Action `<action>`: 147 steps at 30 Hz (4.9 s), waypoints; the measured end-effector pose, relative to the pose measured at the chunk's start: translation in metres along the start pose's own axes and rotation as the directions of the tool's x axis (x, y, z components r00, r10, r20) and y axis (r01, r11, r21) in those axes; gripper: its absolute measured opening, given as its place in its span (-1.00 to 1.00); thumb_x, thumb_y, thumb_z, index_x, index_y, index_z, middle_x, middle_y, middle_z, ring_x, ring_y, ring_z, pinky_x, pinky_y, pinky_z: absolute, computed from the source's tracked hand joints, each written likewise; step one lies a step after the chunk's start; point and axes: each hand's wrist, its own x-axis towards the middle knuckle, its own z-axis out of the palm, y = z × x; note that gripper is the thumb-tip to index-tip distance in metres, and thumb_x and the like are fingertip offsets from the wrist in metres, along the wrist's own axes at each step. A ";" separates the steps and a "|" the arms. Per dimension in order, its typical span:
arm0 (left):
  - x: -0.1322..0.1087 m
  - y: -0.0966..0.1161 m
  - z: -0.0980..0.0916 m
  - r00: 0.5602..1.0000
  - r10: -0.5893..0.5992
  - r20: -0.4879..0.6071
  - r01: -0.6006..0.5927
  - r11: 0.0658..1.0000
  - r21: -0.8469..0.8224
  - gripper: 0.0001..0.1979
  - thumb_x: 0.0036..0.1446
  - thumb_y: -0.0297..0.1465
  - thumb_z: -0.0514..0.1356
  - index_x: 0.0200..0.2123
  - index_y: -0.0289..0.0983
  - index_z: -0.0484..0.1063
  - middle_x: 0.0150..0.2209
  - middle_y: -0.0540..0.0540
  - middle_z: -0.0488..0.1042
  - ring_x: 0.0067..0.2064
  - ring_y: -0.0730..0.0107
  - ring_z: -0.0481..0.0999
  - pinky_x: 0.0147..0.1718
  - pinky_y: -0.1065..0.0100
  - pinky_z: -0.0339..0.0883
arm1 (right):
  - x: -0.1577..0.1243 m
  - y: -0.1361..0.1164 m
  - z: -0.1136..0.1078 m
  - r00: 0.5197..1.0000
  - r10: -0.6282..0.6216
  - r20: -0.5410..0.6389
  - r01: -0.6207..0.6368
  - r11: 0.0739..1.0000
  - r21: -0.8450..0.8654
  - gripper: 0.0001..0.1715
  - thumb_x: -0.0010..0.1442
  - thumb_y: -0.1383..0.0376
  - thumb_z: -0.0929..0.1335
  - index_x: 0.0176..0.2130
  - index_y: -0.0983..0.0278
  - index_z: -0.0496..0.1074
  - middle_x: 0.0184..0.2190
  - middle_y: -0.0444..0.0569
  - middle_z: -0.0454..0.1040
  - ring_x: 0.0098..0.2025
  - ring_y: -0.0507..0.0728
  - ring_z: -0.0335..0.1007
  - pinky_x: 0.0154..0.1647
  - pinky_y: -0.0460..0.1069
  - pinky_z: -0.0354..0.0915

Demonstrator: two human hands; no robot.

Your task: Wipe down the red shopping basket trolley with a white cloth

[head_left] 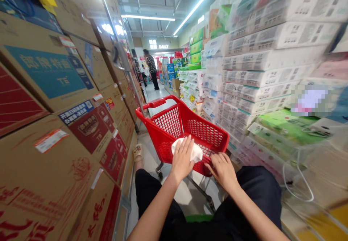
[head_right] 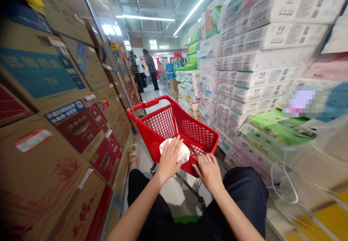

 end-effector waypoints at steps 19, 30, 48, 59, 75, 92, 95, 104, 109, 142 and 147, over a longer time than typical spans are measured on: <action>0.008 -0.012 -0.022 0.984 -0.153 -0.086 0.121 0.947 -0.299 -0.35 0.21 -0.56 0.00 0.37 -0.18 0.09 0.38 -0.10 0.16 0.42 0.22 0.07 0.41 0.02 -0.05 | 0.018 -0.011 -0.015 0.997 -0.038 0.073 0.030 0.993 0.116 -0.40 0.45 0.23 0.14 0.41 0.20 0.04 0.27 0.06 0.34 0.24 0.16 0.30 0.24 0.15 0.23; 0.002 -0.029 0.017 0.982 -0.158 -0.105 0.171 0.977 0.124 -0.19 0.12 -0.56 0.05 0.43 -0.34 -0.11 0.46 -0.22 -0.07 0.48 0.14 -0.16 0.42 -0.03 -0.15 | 0.070 -0.068 0.017 0.996 0.026 0.086 -0.011 0.985 -0.175 -0.36 0.37 0.25 0.20 0.32 0.54 0.14 0.27 0.41 0.25 0.09 0.34 0.35 0.09 0.20 0.31; -0.005 -0.014 0.010 0.984 -0.132 -0.116 0.133 0.991 0.000 -0.10 0.01 -0.55 0.12 0.42 -0.38 -0.13 0.48 -0.21 -0.18 0.49 0.10 -0.28 0.43 -0.06 -0.20 | 0.034 -0.039 0.000 0.991 0.063 0.121 -0.043 0.985 -0.166 -0.49 0.43 0.23 0.16 0.24 0.42 0.25 -0.05 0.23 0.50 -0.09 0.26 0.44 -0.08 0.13 0.34; -0.002 -0.025 0.006 0.992 -0.096 -0.083 0.099 0.995 0.022 -0.08 -0.01 -0.56 0.11 0.43 -0.31 -0.12 0.48 -0.17 -0.17 0.48 0.12 -0.22 0.43 -0.07 -0.22 | 0.033 -0.018 -0.001 0.994 -0.022 0.107 0.027 0.999 -0.046 -0.42 0.39 0.36 0.13 0.35 0.30 0.12 0.04 0.16 0.50 -0.03 0.19 0.48 -0.08 0.07 0.40; 0.002 -0.017 0.011 0.986 -0.123 -0.111 0.120 0.992 -0.038 -0.30 0.07 -0.56 0.12 0.31 -0.35 0.09 0.47 -0.23 -0.12 0.49 0.11 -0.24 0.42 -0.11 -0.14 | 0.074 -0.045 -0.007 0.960 0.051 0.274 -0.030 0.996 -0.080 -0.64 0.38 0.38 0.17 0.08 0.28 0.37 -0.16 0.11 0.57 -0.18 0.16 0.54 -0.24 -0.02 0.34; 0.008 -0.054 0.001 0.971 -0.223 -0.086 0.209 0.967 -0.145 -0.45 -0.07 -0.62 0.13 0.05 -0.23 0.30 0.47 -0.11 -0.11 0.48 0.20 -0.15 0.42 -0.06 -0.19 | 0.006 -0.039 -0.014 0.988 -0.110 0.111 0.104 0.993 0.061 -0.45 0.45 0.24 0.16 0.34 0.34 0.19 -0.14 0.13 0.60 -0.22 0.17 0.53 -0.18 0.05 0.40; 0.010 -0.068 -0.004 0.965 -0.254 -0.055 0.240 0.951 -0.194 -0.48 -0.01 -0.64 0.09 0.05 -0.22 0.32 0.45 -0.10 -0.02 0.47 0.25 -0.09 0.42 -0.06 -0.20 | 0.006 -0.038 -0.013 0.970 -0.213 0.118 0.193 0.967 0.166 -0.45 0.44 0.28 0.16 0.36 0.27 0.15 -0.05 0.09 0.57 -0.08 0.16 0.49 -0.05 0.06 0.38; -0.040 -0.019 -0.005 0.996 -0.094 -0.005 0.090 0.966 -0.244 -0.33 0.31 -0.38 0.04 0.43 -0.14 -0.10 0.47 -0.07 -0.12 0.48 0.24 -0.14 0.43 -0.05 -0.19 | -0.019 -0.011 -0.015 1.000 -0.014 0.025 0.015 1.000 -0.011 -0.38 0.40 0.18 0.22 0.39 0.08 0.12 0.26 0.03 0.33 0.25 0.27 0.21 0.30 0.27 0.11; -0.044 -0.007 -0.004 0.995 -0.093 0.024 0.096 0.975 -0.200 -0.24 0.29 -0.40 0.05 0.46 -0.15 -0.24 0.48 -0.07 -0.19 0.48 0.22 -0.16 0.43 -0.07 -0.28 | -0.012 -0.074 -0.002 0.994 -0.088 0.057 0.086 0.996 0.039 -0.11 0.33 -0.01 0.27 0.44 0.30 -0.05 0.34 0.18 0.20 0.38 0.36 0.03 0.38 0.34 -0.02; -0.037 0.034 -0.005 0.998 -0.059 -0.012 0.056 0.982 -0.180 -0.56 0.31 -0.48 0.00 0.22 -0.16 0.32 0.40 -0.04 0.13 0.45 0.24 -0.01 0.42 -0.09 -0.10 | -0.022 -0.031 -0.011 0.996 0.051 -0.076 -0.044 0.995 0.086 -0.44 0.20 0.01 0.39 0.06 0.28 0.36 0.40 0.22 0.06 0.46 0.49 -0.25 0.35 0.51 -0.08; -0.037 0.035 -0.006 0.998 -0.061 -0.020 0.056 0.981 -0.186 -0.58 0.32 -0.46 0.00 0.20 -0.16 0.33 0.39 -0.05 0.16 0.44 0.23 0.03 0.42 -0.11 -0.09 | -0.024 -0.023 -0.009 0.999 -0.018 -0.034 0.021 0.997 0.076 -0.54 0.17 0.29 0.34 0.07 0.32 0.37 0.37 0.19 0.13 0.47 0.44 -0.23 0.36 0.47 -0.06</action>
